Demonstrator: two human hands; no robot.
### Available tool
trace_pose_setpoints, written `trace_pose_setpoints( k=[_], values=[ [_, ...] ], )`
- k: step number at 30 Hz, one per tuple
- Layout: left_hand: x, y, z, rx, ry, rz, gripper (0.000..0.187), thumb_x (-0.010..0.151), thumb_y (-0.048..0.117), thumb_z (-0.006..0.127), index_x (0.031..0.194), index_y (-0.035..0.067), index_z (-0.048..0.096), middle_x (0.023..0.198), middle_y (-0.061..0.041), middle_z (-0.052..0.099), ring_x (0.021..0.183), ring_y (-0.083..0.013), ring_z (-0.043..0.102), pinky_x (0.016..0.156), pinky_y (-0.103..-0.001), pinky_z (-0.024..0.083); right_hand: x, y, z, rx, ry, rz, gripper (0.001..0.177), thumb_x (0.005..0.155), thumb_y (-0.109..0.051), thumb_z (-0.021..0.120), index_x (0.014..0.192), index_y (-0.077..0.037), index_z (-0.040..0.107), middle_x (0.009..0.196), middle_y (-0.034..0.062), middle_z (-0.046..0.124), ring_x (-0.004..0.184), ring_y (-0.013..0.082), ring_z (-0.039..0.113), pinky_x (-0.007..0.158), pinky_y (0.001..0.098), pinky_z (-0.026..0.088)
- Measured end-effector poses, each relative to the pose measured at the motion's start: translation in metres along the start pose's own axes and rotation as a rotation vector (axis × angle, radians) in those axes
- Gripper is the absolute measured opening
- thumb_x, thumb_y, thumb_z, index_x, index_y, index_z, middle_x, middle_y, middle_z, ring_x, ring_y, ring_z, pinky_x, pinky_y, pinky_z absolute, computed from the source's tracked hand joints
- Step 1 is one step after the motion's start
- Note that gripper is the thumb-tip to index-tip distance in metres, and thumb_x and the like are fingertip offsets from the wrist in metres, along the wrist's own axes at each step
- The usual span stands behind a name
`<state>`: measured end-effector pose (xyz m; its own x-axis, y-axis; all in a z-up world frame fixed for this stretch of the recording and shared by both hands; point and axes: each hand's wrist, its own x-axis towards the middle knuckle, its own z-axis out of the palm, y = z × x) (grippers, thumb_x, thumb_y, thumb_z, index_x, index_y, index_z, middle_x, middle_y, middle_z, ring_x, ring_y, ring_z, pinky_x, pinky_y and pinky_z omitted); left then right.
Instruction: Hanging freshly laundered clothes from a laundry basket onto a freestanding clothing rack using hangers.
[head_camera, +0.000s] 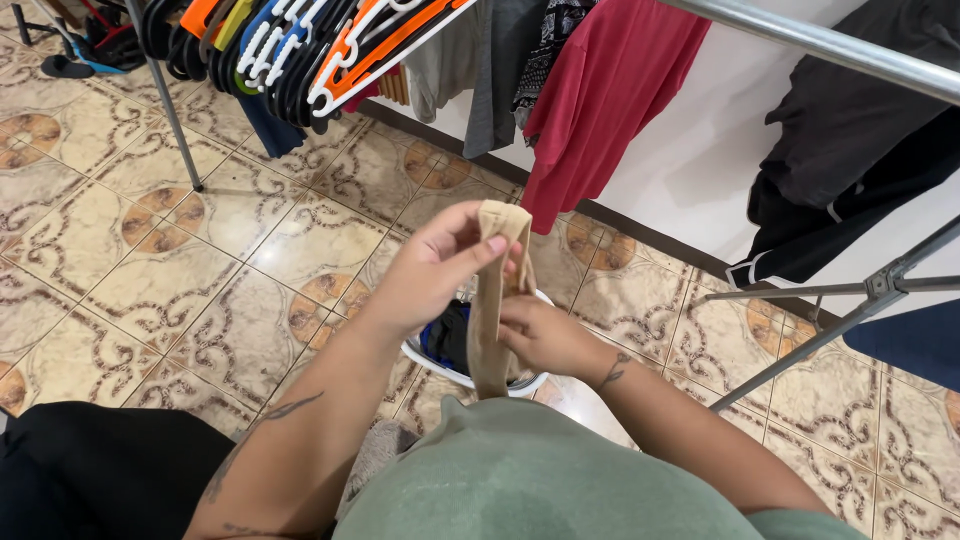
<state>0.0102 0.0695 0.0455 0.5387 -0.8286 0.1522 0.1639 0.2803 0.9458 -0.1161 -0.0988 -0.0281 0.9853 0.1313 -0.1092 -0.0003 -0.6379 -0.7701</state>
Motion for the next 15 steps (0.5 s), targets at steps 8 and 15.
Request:
trace_pose_setpoints(
  k=[8,15],
  values=[
    [0.005,-0.024,-0.012,0.140,0.109,-0.069,0.038,0.097,0.007,0.061,0.136,0.007,0.061,0.115,-0.004,0.071,0.104,-0.0125,0.067,0.092,-0.030,0.055,-0.018,0.022,-0.066,-0.324,0.039,0.059,0.037,0.095,-0.042,0.057,0.109,-0.015,0.079,0.101,0.0054,0.078,0.100,0.0181,0.068,0.109,0.0409,0.041],
    [0.033,-0.066,0.017,0.337,-0.018,0.097,0.036,0.093,-0.004,0.049,0.126,-0.001,0.064,0.135,-0.007,0.057,0.123,-0.0184,0.060,0.105,-0.033,0.048,-0.003,0.019,-0.089,0.466,0.214,-0.030,0.024,0.097,-0.019,0.071,0.115,-0.005,0.079,0.107,0.0101,0.079,0.097,0.0161,0.070,0.088,0.0368,0.059]
  ],
)
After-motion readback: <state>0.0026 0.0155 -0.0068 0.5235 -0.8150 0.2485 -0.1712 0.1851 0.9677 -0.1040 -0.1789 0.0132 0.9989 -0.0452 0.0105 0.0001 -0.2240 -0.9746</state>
